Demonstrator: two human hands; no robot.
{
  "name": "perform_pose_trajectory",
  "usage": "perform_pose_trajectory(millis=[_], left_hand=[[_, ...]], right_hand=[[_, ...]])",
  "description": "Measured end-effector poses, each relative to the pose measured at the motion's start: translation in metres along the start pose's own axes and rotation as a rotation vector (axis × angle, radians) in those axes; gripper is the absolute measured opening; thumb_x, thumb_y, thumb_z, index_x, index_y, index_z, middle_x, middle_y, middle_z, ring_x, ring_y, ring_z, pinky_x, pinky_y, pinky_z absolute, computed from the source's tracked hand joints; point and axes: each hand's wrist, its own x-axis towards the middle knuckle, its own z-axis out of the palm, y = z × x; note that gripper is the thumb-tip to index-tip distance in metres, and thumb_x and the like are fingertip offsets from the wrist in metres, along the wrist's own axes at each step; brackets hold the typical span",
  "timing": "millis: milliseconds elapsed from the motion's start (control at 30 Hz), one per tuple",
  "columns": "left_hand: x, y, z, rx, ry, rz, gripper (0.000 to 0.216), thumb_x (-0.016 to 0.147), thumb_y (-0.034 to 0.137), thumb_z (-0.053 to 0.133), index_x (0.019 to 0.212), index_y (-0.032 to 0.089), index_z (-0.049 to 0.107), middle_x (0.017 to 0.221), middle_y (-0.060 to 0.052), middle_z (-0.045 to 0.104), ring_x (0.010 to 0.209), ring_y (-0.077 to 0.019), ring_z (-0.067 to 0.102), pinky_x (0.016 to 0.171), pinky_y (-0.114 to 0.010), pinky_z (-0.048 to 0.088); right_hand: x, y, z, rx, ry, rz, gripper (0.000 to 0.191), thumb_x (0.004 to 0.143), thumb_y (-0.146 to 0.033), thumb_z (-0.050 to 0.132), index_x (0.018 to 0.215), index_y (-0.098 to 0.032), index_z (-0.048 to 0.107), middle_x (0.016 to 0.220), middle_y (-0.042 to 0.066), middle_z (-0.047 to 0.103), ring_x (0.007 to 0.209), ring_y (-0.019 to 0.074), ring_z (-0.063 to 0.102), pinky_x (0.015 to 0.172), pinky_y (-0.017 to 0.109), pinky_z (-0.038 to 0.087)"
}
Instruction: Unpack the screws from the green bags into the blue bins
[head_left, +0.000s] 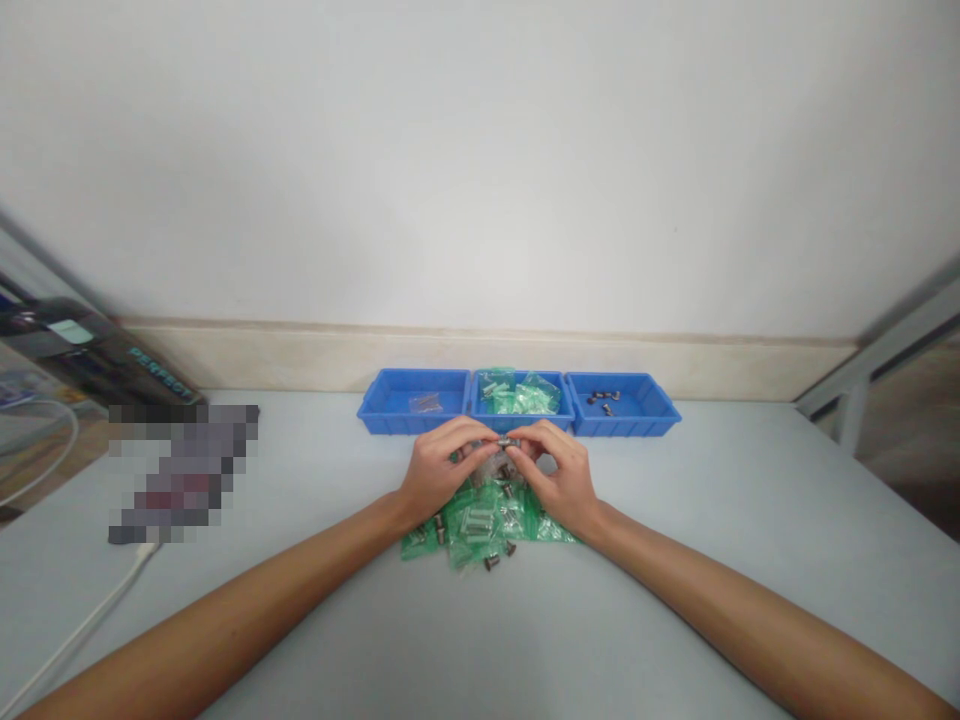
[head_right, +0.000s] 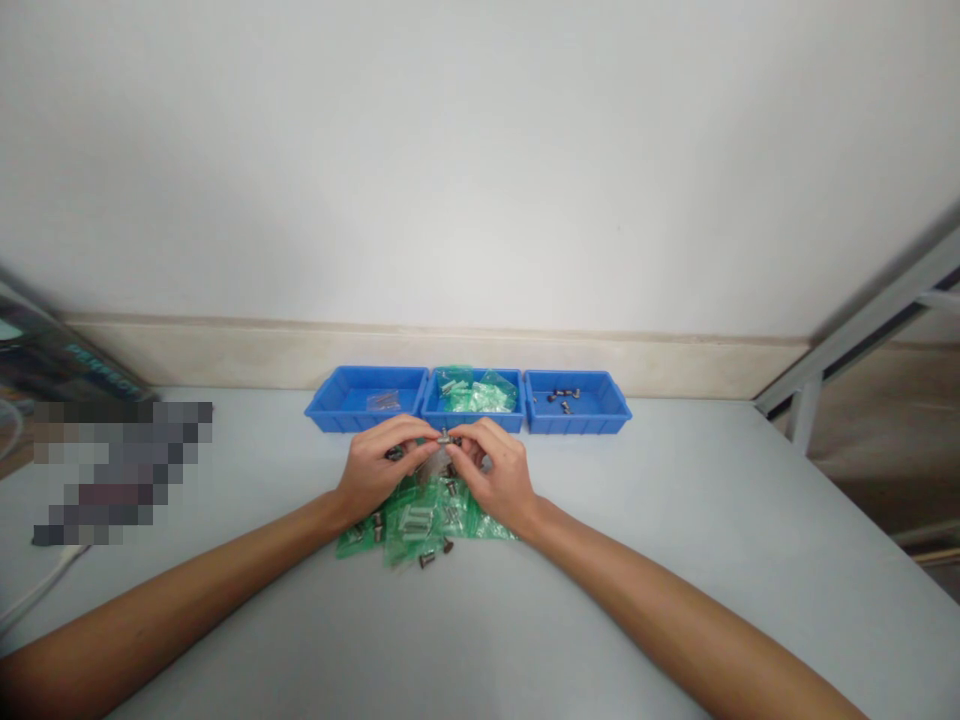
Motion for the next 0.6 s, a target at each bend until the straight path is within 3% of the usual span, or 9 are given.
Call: perform_pose_trajectory(millis=[600], left_hand=[[-0.0011,-0.0006,0.0000,-0.005,-0.006,0.001,0.011,0.088,0.023,0.062,0.088,0.015,0.070,0.083,-0.005,0.071,0.074,-0.0127,0.065,0.065,-0.022,0.053]], right_hand=[[0.0009,-0.0003,-0.0004,-0.005,-0.012,0.011,0.009,0.090,-0.025,0.061,0.089,-0.018,0.067,0.067,0.000,0.056,0.061,0.0134,0.052,0.058,0.026,0.044]])
